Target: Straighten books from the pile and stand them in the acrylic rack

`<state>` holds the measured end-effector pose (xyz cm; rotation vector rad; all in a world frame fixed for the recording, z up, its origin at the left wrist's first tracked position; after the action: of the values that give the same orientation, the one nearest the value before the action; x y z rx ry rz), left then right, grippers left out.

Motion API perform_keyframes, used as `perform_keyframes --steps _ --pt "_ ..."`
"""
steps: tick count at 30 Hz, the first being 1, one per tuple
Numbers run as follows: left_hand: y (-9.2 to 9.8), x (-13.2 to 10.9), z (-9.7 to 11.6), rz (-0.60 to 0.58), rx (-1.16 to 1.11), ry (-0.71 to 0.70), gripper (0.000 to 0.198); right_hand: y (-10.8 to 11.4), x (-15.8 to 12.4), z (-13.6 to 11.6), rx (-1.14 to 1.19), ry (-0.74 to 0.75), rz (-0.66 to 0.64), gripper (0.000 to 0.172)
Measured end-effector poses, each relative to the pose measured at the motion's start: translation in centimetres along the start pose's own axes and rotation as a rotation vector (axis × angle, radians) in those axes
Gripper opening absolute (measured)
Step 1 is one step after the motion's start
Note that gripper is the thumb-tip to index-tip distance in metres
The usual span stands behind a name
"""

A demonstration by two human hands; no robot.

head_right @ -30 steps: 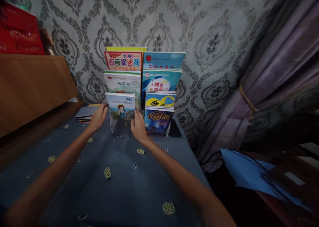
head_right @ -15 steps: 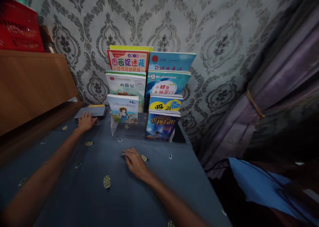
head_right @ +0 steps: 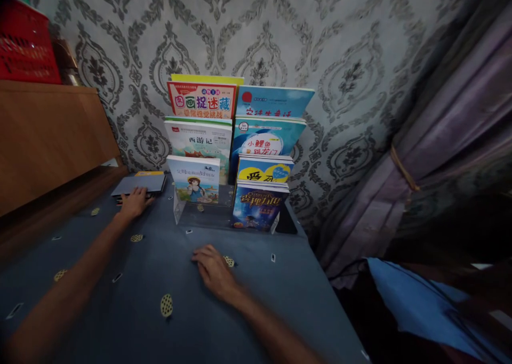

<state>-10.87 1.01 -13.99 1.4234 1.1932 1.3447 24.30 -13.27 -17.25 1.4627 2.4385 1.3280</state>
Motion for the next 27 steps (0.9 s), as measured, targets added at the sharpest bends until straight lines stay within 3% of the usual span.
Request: perform_keyframes --steps 14,27 --pt "1.0 1.3 0.2 -0.011 -0.001 -0.015 0.039 0.0 0.1 -0.4 -0.036 -0.020 -0.011 0.030" --pt "2.7 -1.3 0.5 -0.067 0.124 -0.153 0.038 0.0 0.0 -0.5 -0.042 0.000 0.012 0.027"
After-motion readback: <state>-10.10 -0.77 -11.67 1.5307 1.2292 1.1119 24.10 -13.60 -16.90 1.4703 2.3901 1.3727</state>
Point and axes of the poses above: each hand's wrist, its own x-axis towards the middle knuckle, its own y-axis out of the back of the hand, z = x × y, the point moved 5 cm from there along x, towards the middle knuckle, and after that the axes turned 11 degrees about -y, right-handed, at the moved point
